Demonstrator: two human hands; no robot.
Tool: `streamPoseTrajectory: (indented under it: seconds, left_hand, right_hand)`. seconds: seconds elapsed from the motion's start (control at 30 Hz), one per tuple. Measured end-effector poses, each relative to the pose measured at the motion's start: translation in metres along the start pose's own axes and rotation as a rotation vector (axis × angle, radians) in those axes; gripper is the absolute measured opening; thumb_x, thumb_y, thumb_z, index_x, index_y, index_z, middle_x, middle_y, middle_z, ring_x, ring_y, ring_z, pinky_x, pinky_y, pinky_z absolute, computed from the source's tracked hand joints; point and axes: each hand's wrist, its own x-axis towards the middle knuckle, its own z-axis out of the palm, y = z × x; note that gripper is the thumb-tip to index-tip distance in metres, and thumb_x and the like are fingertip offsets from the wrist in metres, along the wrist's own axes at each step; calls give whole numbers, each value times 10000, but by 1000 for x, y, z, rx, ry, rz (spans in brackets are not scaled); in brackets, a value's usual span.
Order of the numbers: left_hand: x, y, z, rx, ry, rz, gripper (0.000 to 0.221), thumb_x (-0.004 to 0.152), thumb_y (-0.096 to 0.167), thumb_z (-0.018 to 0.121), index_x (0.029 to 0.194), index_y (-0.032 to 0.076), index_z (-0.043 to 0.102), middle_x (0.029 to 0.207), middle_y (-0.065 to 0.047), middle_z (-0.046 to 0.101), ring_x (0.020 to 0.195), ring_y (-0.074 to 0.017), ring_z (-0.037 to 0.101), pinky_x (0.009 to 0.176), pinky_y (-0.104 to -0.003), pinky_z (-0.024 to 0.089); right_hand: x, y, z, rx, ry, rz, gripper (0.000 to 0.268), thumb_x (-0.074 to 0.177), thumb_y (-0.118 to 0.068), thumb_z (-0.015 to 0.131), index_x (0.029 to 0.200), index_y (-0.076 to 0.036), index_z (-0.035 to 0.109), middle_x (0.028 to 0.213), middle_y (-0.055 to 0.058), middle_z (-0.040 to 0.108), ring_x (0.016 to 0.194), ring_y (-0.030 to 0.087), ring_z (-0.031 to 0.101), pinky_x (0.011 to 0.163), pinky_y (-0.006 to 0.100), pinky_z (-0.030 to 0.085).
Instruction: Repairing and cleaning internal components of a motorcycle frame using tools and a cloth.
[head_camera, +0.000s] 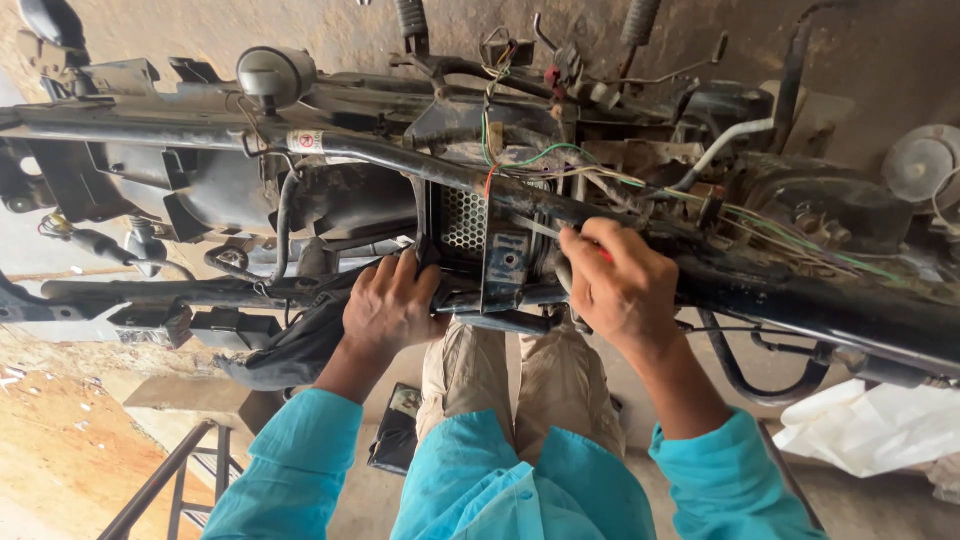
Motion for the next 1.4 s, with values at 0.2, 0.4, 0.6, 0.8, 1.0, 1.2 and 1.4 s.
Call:
streamPoseTrajectory:
  seconds: [0.2,0.4,0.6,0.8,1.0,1.2,1.4]
  left_hand:
    - [-1,-1,3,0,-1,-3,391,651,432,825,832,111,694,882,-108,649,698,-234,640,561,-375,528]
    - [-5,-3,7,-3,-8,3,421,595,409,811,873,109,712,883,-96,643,742,-243,654,614,-382,550]
    - [-5,-2,3,-7,-22,2,452,591,428,821,881,97,717,896,-110,646,732,-251,649,603,-387,544]
    - [-7,-2,3,-1,1,15,431,559,398,800,866,111,701,934,-114,658,763,-259,660,631,-382,550]
    - [-3,0,-1,-3,2,6,432,566,430,800,835,111,690,939,-123,670,745,-263,659,611,-393,542]
    - [-2,-1,-1,-21,28,12,409,660,462,805,838,112,689,874,-109,637,738,-263,653,595,-397,528]
    - [-1,-2,-1,-5,38,18,386,662,440,807,848,123,693,879,-106,628,735,-249,639,598,-388,520]
  right_hand:
    - [-3,-2,5,-40,33,5,94,922,-17,760,1009,-51,756,970,71,675,770,232,682,651,345,557]
    - [-4,-2,6,-56,37,2,100,912,-25,763,1008,-53,758,966,74,678,765,232,680,647,348,557]
    - [-6,-2,9,-81,81,-1,184,896,19,731,1061,-55,765,978,77,671,809,249,691,684,359,570]
    - [-4,1,7,-60,50,-43,176,877,12,738,1037,-54,771,968,85,680,794,255,687,671,366,564]
    - [-5,0,4,-36,50,-39,172,871,19,740,1027,-47,769,963,88,681,787,260,681,683,371,564]
    - [-11,3,7,-65,108,-34,165,884,22,772,1034,-45,772,975,90,675,814,258,693,695,359,566]
    - [-13,6,8,-56,78,-36,148,880,10,795,1009,-57,769,963,81,672,799,259,689,678,361,561]
